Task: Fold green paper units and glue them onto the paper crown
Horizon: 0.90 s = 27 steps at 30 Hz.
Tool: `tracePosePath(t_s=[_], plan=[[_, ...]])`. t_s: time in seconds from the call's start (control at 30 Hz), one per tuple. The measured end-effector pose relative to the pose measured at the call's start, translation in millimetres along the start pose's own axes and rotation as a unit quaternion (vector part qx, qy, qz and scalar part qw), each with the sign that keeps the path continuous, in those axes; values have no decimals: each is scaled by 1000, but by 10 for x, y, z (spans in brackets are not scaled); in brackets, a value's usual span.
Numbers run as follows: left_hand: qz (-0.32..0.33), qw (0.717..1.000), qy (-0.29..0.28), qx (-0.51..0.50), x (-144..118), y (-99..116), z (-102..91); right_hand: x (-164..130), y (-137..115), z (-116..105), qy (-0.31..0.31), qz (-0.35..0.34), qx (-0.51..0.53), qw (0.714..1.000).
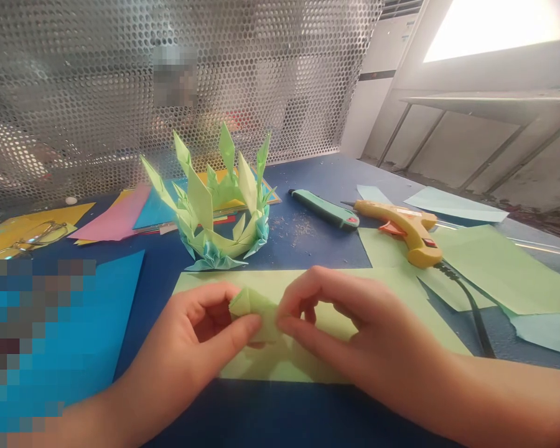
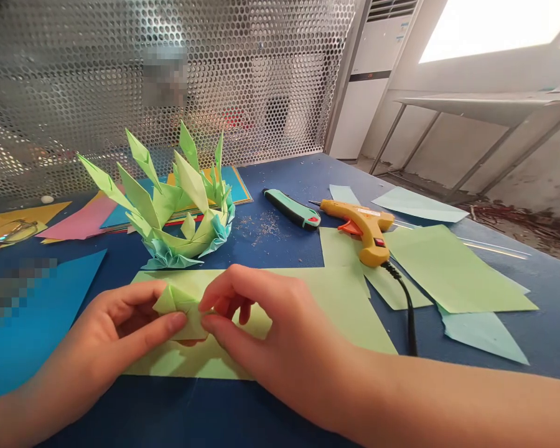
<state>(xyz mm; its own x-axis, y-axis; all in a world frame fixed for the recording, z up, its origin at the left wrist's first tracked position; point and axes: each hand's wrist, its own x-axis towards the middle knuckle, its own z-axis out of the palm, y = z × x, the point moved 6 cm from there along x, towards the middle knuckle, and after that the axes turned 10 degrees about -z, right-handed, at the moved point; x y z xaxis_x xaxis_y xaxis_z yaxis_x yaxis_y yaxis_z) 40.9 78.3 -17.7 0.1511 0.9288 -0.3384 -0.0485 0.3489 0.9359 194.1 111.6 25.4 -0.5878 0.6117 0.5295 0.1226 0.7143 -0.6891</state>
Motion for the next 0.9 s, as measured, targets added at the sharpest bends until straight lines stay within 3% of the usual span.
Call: tracePosePath(t_s=[0.6,0.9], plan=[[-31,996,47,63,15,3,-20,-5,-45,-71,15,-76,-31,997],[-35,999,-9,31,3,-26,-9,4,-65,-75,27,-81,-36,996]])
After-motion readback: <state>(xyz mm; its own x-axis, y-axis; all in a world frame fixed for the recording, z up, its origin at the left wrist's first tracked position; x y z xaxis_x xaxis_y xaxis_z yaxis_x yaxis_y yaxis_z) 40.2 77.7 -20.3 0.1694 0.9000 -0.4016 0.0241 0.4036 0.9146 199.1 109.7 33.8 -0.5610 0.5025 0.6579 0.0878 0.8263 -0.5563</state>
